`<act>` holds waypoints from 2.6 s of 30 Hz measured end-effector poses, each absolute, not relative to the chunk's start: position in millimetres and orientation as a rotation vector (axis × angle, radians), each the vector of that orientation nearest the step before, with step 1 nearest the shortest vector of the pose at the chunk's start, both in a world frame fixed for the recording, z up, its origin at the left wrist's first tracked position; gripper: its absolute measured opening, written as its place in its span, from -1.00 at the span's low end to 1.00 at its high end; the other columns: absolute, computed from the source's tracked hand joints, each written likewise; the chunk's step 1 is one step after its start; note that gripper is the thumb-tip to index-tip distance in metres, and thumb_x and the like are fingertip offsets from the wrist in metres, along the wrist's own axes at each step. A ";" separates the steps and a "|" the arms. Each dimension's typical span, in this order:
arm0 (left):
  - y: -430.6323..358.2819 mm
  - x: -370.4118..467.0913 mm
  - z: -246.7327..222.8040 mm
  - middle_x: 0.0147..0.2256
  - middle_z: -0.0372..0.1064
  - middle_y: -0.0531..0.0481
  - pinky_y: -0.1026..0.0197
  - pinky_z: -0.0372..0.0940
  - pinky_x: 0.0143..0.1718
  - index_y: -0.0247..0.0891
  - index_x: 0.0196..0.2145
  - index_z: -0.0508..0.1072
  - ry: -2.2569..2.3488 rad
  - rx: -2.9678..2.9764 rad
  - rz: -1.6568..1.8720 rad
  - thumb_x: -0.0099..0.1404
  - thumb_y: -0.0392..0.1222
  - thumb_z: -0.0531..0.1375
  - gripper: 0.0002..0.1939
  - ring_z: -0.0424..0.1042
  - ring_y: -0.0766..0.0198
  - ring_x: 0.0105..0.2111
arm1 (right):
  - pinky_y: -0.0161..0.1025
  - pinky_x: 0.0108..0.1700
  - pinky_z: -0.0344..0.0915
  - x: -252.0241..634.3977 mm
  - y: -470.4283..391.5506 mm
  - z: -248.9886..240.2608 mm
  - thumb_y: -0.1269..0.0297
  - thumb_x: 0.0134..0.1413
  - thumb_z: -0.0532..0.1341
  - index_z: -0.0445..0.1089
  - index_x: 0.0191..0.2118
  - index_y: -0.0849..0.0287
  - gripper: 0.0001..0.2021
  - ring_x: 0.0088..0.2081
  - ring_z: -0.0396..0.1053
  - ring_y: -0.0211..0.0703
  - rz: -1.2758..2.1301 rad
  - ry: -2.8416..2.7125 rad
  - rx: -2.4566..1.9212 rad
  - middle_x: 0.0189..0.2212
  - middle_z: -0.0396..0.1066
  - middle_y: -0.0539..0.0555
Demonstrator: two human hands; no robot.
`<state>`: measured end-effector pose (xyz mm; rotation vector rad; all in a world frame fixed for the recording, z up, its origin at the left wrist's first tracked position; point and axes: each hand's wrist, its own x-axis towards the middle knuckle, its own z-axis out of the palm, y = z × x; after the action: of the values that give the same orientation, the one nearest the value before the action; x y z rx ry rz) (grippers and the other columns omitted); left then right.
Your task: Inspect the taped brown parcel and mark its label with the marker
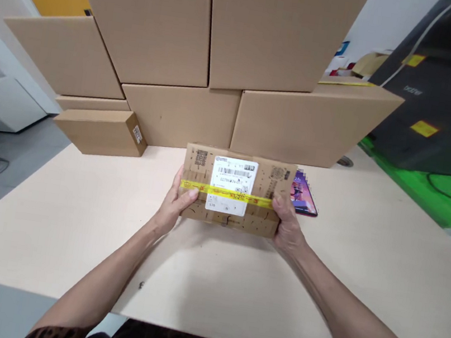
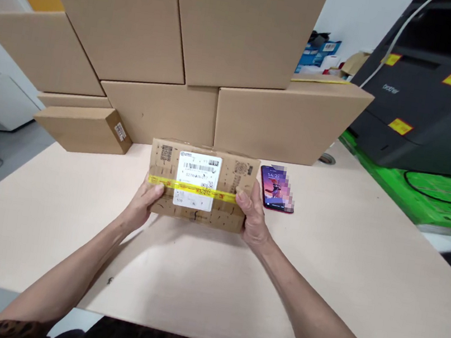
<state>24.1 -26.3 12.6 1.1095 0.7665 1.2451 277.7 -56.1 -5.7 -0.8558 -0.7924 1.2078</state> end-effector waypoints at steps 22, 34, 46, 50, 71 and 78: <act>-1.3 7.1 3.4 0.07 0.68 -0.07 0.01 0.53 0.13 -0.11 0.15 0.58 0.836 0.826 1.218 0.14 -0.01 0.60 -0.35 0.61 0.01 0.13 | 0.13 0.31 0.44 273.7 -60.3 0.1 -0.27 0.09 0.44 0.26 0.43 -0.24 -0.17 0.46 0.30 0.16 1.255 -0.928 -0.840 0.44 0.38 0.05; -1.8 9.9 -4.9 0.04 0.60 -0.07 0.10 0.49 -0.03 -0.01 0.24 0.47 0.903 0.953 1.180 0.19 0.31 0.50 -0.23 0.56 0.12 -0.06 | 0.13 0.18 0.50 266.4 -70.3 -9.8 -0.17 0.02 0.55 0.38 0.15 -0.10 -0.34 0.13 0.56 0.16 1.052 -1.006 -0.816 0.10 0.59 0.14; -0.4 -0.1 2.3 0.05 0.62 -0.22 -0.05 0.57 0.03 -0.21 0.11 0.60 0.641 0.629 1.095 0.44 0.56 0.03 -0.19 0.62 -0.01 0.01 | 0.26 0.53 0.17 280.1 -68.0 -12.0 0.04 0.31 0.39 0.44 0.31 -0.27 -0.51 0.51 0.20 0.18 0.758 -1.249 -0.726 0.43 0.36 0.01; 0.6 -6.8 3.6 0.01 0.66 -0.32 -0.28 0.40 0.31 -0.30 0.22 0.51 0.547 0.371 1.033 0.48 0.56 -0.11 -0.09 0.55 -0.24 0.22 | 0.27 0.60 0.02 280.6 -66.4 -19.0 0.12 0.38 0.35 0.38 0.38 -0.36 -0.48 0.58 0.09 0.12 0.729 -1.374 -0.692 0.51 0.26 -0.10; -6.6 0.8 0.1 0.20 0.60 -0.07 -0.22 0.31 0.45 -0.02 0.08 0.61 0.595 0.814 1.367 0.17 0.38 0.49 -0.35 0.14 -0.19 0.54 | 0.16 0.40 0.38 261.8 -55.7 -4.6 -0.27 -0.02 0.52 0.58 -0.11 -0.08 -0.53 0.38 0.42 0.18 1.528 -0.486 -0.760 0.11 0.67 -0.02; -32.5 18.3 15.6 0.37 0.40 -0.18 -0.20 0.28 0.44 -0.03 0.29 0.46 0.594 1.199 1.349 0.06 0.36 0.55 -0.07 0.27 -0.24 0.45 | 0.25 0.42 0.35 272.9 -45.1 -26.5 -0.19 0.21 0.34 0.61 -0.08 -0.09 -0.65 0.37 0.46 0.17 1.588 -0.441 -0.793 -0.03 0.74 0.03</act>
<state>18.3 -32.5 15.6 1.1989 0.5938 1.3487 272.9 -45.1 -26.5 -0.7931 -0.4412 1.5879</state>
